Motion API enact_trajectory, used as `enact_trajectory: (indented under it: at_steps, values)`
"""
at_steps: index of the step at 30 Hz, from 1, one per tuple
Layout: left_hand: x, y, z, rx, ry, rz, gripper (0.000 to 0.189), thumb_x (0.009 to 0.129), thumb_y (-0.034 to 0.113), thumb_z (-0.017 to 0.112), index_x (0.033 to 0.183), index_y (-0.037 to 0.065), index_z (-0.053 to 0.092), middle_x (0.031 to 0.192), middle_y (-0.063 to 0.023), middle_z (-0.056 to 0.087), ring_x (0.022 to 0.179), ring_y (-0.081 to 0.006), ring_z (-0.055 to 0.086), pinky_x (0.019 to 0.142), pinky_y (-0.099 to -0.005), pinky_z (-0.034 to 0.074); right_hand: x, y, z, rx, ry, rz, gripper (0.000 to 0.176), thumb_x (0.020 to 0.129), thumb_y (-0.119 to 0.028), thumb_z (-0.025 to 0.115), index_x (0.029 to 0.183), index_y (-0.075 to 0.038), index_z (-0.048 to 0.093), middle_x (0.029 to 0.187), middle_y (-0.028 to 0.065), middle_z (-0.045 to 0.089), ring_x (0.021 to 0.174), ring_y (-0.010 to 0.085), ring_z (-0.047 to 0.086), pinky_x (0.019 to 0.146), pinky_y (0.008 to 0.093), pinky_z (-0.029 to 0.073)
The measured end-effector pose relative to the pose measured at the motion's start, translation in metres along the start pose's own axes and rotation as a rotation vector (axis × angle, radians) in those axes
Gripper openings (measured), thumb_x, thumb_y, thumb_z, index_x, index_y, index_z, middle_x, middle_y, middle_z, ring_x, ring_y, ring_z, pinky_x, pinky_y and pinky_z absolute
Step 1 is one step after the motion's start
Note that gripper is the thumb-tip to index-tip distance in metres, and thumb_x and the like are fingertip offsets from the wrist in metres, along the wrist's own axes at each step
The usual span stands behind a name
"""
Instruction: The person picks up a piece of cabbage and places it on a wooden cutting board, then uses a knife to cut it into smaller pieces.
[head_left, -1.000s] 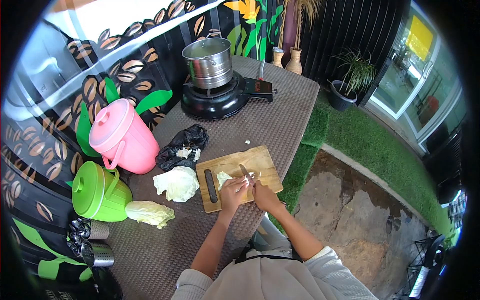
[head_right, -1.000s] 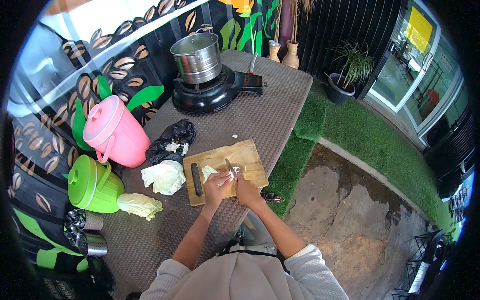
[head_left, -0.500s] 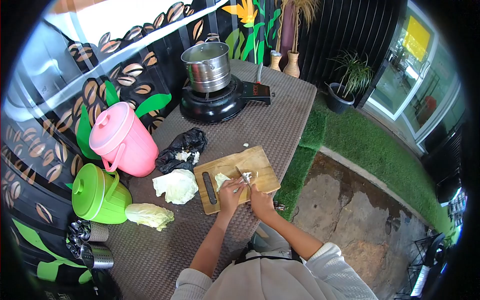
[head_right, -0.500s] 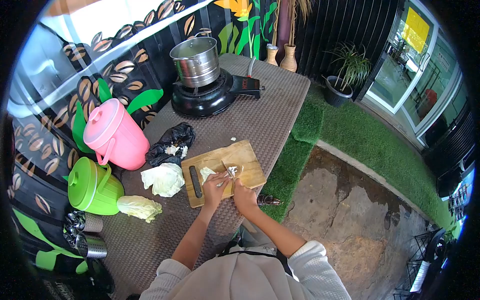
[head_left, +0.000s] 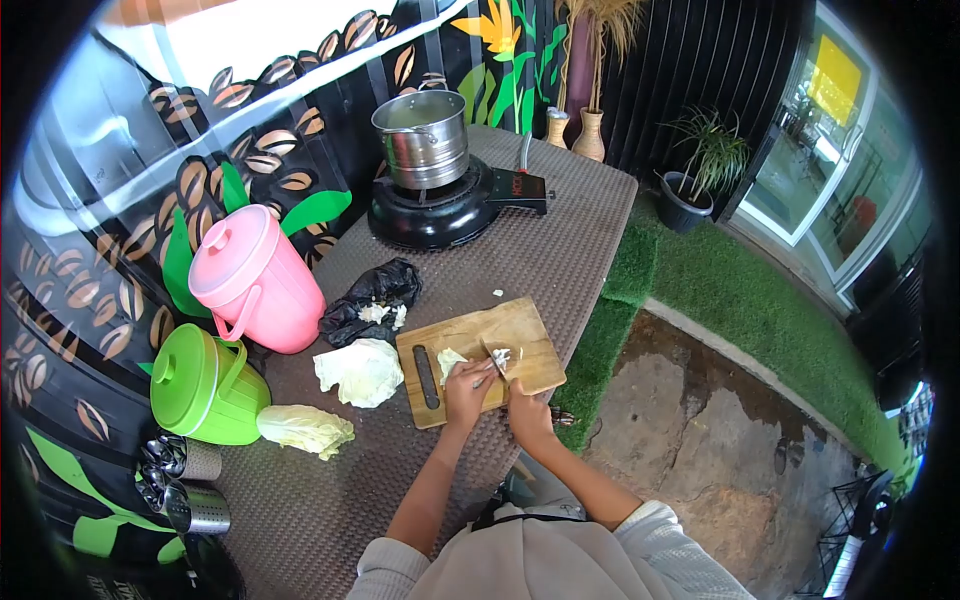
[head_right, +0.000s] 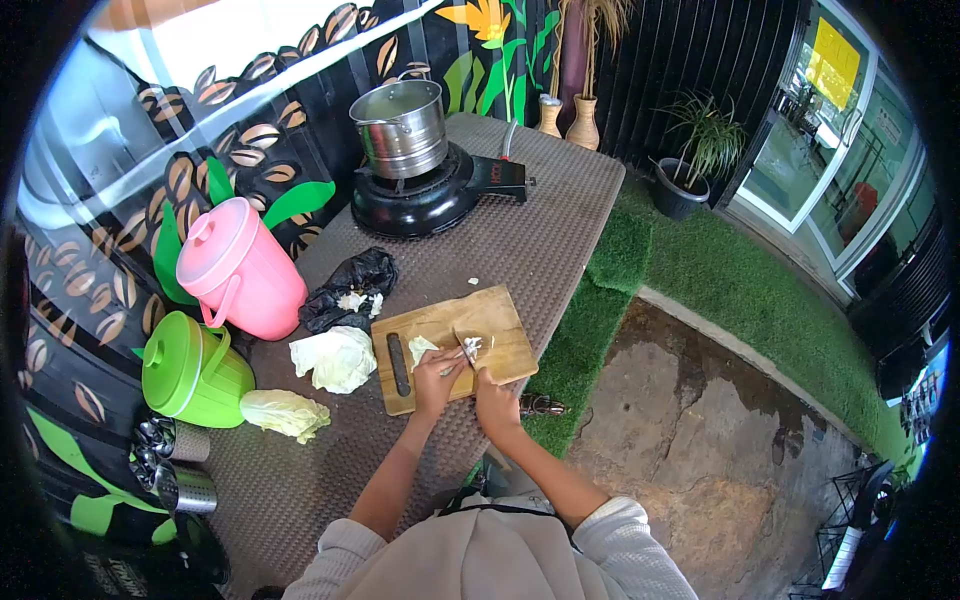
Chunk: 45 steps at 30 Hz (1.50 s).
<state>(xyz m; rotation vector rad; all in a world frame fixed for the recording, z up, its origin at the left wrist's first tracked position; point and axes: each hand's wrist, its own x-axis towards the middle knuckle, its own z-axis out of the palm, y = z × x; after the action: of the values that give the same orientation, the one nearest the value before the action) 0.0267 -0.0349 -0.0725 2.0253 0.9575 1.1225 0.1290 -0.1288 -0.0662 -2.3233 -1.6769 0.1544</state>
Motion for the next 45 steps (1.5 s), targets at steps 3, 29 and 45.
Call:
enact_trajectory:
  at_steps: [3,29,45]
  values:
    - [-0.001,0.000,0.000,0.007,0.006,-0.014,0.017,0.075,0.009,0.071,0.092,0.003,0.072,0.099,-0.0100,0.069,0.090,-0.0240,0.058,0.090,-0.0335,0.047,0.025,0.000,-0.020,0.121,-0.140,0.022,0.029,0.089,-0.018,0.047,0.111,0.001,0.042,0.076,0.0239,0.064,0.072,0.0376,0.066,0.060,0.0479,0.052]
    - [-0.006,-0.007,-0.003,0.012,-0.051,-0.006,0.018,0.076,0.009,0.071,0.093,0.004,0.072,0.101,-0.0077,0.069,0.096,-0.0243,0.058,0.090,-0.0346,0.046,-0.001,-0.009,-0.021,0.249,-0.236,0.139,0.023,0.094,-0.023,0.043,0.101,-0.002,0.039,0.081,0.0272,0.063,0.074,0.0458,0.062,0.064,0.0524,0.050]
    - [-0.006,0.001,-0.006,-0.027,-0.012,-0.002,0.014,0.075,0.012,0.071,0.086,0.003,0.072,0.098,-0.0092,0.069,0.095,-0.0237,0.061,0.096,-0.0377,0.044,0.004,-0.006,-0.010,0.208,-0.231,0.152,0.026,0.093,-0.024,0.043,0.104,0.000,0.039,0.078,0.0282,0.061,0.078,0.0443,0.062,0.065,0.0534,0.049]
